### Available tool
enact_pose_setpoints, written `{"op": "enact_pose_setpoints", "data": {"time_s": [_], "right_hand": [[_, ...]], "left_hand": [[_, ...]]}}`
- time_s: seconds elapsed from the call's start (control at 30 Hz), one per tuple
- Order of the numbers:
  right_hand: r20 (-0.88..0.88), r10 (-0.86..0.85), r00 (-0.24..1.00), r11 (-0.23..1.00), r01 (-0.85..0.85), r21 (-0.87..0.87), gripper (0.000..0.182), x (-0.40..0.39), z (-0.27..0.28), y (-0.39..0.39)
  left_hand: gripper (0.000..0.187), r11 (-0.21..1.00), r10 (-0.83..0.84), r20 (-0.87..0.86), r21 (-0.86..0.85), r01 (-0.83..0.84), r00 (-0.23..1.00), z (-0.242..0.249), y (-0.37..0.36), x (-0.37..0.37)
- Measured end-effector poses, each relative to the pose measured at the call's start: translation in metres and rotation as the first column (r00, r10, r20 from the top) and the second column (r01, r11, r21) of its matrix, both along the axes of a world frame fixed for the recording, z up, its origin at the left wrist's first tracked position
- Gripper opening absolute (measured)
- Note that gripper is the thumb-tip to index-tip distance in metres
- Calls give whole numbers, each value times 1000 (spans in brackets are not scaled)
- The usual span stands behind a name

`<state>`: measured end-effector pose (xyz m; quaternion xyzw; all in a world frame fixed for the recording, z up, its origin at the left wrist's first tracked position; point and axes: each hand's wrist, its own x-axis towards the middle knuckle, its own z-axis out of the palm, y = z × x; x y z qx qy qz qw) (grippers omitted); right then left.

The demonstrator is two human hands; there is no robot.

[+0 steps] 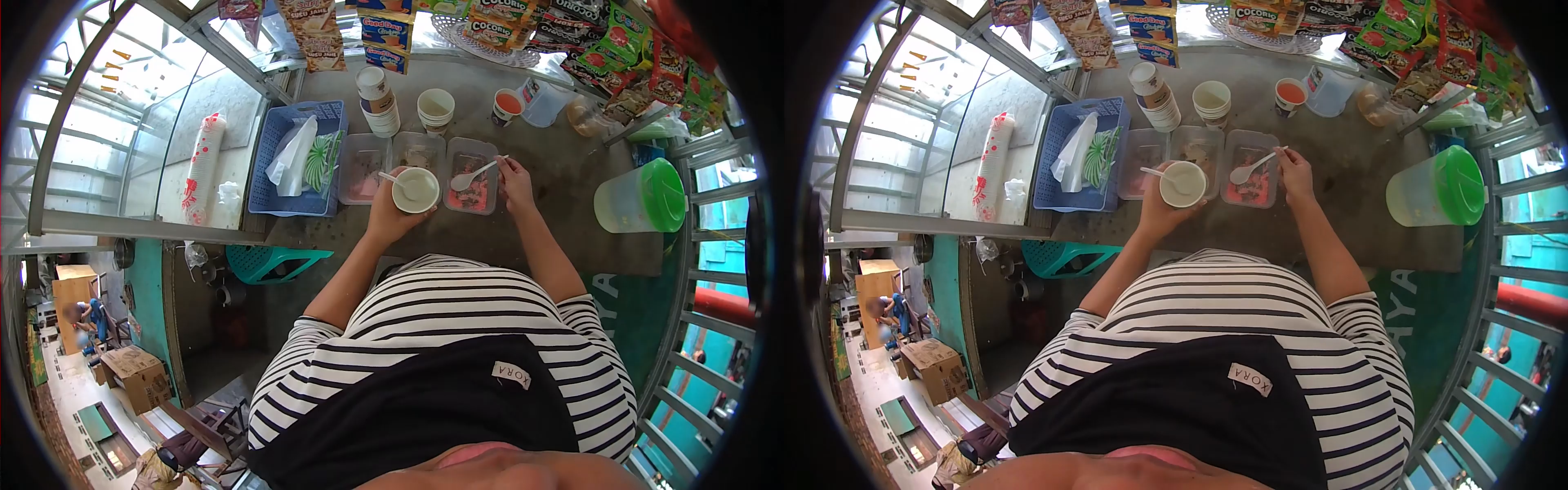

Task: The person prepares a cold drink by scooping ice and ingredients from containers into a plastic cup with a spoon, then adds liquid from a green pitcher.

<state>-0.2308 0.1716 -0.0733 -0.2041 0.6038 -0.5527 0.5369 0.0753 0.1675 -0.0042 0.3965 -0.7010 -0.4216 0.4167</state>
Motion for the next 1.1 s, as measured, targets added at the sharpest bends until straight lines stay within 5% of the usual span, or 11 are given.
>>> {"op": "enact_pose_setpoints", "data": {"time_s": [0.17,0.4,0.47,0.53,0.7,0.87,1.1], "right_hand": [[-80,200,977,977,-205,-60,26,11,33,13],[-254,144,956,969,-188,-159,26,-9,38,21],[-282,134,950,968,-186,-167,26,-9,39,26],[-529,149,835,954,-262,-145,25,-4,39,33],[-552,185,813,931,-324,-166,22,3,20,43],[-587,212,781,924,-355,-138,20,4,18,46],[-359,139,923,976,-189,-110,26,-9,-1,50]], "left_hand": [[80,986,31,209,-166,4,977,-15,3,5],[79,995,42,44,-89,-37,998,-12,10,6],[79,981,63,90,-190,-45,994,-13,8,5],[80,983,54,85,-178,-38,995,-11,5,4],[81,997,53,131,-71,-44,990,4,2,-2],[80,971,107,140,-230,-73,984,-7,-5,-1],[78,979,121,109,-175,-101,987,-4,-6,-1]]}}
